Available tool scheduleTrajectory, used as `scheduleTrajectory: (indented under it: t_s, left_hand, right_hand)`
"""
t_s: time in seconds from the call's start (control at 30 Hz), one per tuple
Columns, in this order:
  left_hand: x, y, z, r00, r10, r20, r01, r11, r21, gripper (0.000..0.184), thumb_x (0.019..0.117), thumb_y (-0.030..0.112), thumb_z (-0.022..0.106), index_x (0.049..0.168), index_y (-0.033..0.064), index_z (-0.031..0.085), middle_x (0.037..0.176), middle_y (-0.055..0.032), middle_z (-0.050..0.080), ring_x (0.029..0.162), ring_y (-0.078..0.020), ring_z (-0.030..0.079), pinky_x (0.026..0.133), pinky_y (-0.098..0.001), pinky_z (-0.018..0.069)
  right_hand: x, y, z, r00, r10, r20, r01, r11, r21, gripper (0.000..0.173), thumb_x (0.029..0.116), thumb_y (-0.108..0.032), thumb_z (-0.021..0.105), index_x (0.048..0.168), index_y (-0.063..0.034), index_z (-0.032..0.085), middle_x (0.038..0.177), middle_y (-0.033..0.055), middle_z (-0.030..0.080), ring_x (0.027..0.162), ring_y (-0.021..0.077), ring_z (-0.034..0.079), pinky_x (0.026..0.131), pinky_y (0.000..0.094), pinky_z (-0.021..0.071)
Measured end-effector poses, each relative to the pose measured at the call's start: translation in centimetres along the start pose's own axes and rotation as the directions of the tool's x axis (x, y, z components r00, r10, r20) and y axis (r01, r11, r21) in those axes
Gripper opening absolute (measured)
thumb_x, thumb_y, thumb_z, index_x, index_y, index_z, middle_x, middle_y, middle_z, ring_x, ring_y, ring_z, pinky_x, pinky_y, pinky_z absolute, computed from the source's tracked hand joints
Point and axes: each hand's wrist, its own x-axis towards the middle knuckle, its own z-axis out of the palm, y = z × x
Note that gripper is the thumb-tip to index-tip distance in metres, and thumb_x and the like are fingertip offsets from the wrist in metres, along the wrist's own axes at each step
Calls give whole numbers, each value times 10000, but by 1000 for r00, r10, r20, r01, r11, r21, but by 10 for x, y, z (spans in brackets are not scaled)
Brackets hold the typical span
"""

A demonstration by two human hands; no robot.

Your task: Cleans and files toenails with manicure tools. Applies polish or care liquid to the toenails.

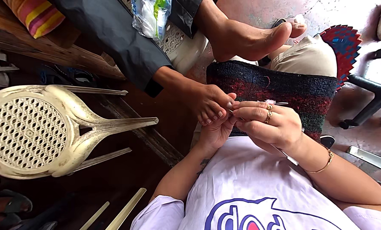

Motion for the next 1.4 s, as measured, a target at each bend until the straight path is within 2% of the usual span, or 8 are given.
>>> scheduleTrajectory:
  t_s: [0.13, 0.4, 0.63, 0.77, 0.87, 1.03, 1.2, 1.4]
  left_hand:
    - [0, 0, -1, 1000, 4, -4, -4, 1000, 4, 301, 953, 64, 669, 1253, 45, 686, 1130, -94, 738, 1031, -151, 721, 926, -276, 574]
    - [0, 0, -2, 999, 8, 37, -8, 1000, -6, 285, 955, 56, 663, 1239, 44, 689, 1119, -88, 738, 1025, -144, 718, 925, -272, 571]
    - [0, 0, -1, 1000, 10, 9, -10, 1000, 19, 284, 959, 52, 656, 1241, 47, 684, 1113, -82, 737, 1021, -141, 718, 918, -270, 574]
    - [0, -1, -3, 1000, 7, 31, -7, 1000, 14, 307, 976, 70, 638, 1281, 51, 664, 1141, -91, 735, 1044, -150, 717, 931, -281, 571]
    - [0, -1, -2, 1000, 5, 22, -4, 1000, -17, 311, 970, 44, 637, 1279, 27, 658, 1146, -113, 732, 1031, -169, 724, 923, -287, 578]
    - [0, 0, 0, 1000, 5, -16, -4, 1000, 20, 279, 955, 57, 661, 1232, 44, 694, 1109, -91, 745, 1015, -147, 726, 915, -272, 577]
    - [0, 0, 0, 1000, -1, -17, 1, 999, 46, 285, 975, 77, 643, 1257, 55, 680, 1115, -80, 744, 1007, -133, 726, 904, -262, 580]
    - [0, 0, 2, 1000, 2, -22, -2, 1000, 10, 268, 966, 49, 645, 1231, 44, 688, 1095, -85, 742, 990, -137, 728, 889, -261, 585]
  right_hand:
    - [9, -4, -2, 996, 85, 36, -85, 996, 12, 138, 935, 20, 629, 835, -23, 714, 1008, 157, 759, 1094, 275, 715, 931, 365, 581]
    - [0, 12, 4, 999, -30, -43, 33, 997, 73, 110, 938, 0, 659, 856, -28, 726, 1019, 157, 760, 1102, 272, 709, 920, 374, 577]
    - [-8, 14, 10, 989, -133, -64, 130, 990, -48, 120, 967, -3, 629, 892, -34, 716, 1058, 155, 759, 1137, 281, 697, 953, 379, 565]
    - [-11, 11, 13, 972, -235, -29, 224, 953, -205, 93, 999, -11, 591, 960, -12, 676, 1119, 223, 721, 1129, 344, 693, 905, 416, 583]
    - [-10, 6, 11, 981, -185, -54, 174, 970, -167, 72, 1000, -8, 595, 954, -14, 650, 1092, 222, 718, 1121, 329, 701, 897, 399, 592]
    - [-1, -1, 7, 998, -8, -57, 8, 1000, -4, 104, 931, 29, 633, 857, -12, 693, 1015, 179, 750, 1107, 290, 710, 957, 373, 578]
    - [-6, 2, 11, 996, -62, -66, 59, 997, -56, 109, 966, 12, 603, 904, -17, 687, 1040, 198, 738, 1136, 316, 696, 954, 398, 578]
    - [-4, 5, 11, 995, -46, -86, 45, 999, -21, 110, 945, 13, 640, 862, -21, 703, 1028, 178, 751, 1107, 293, 711, 948, 383, 584]
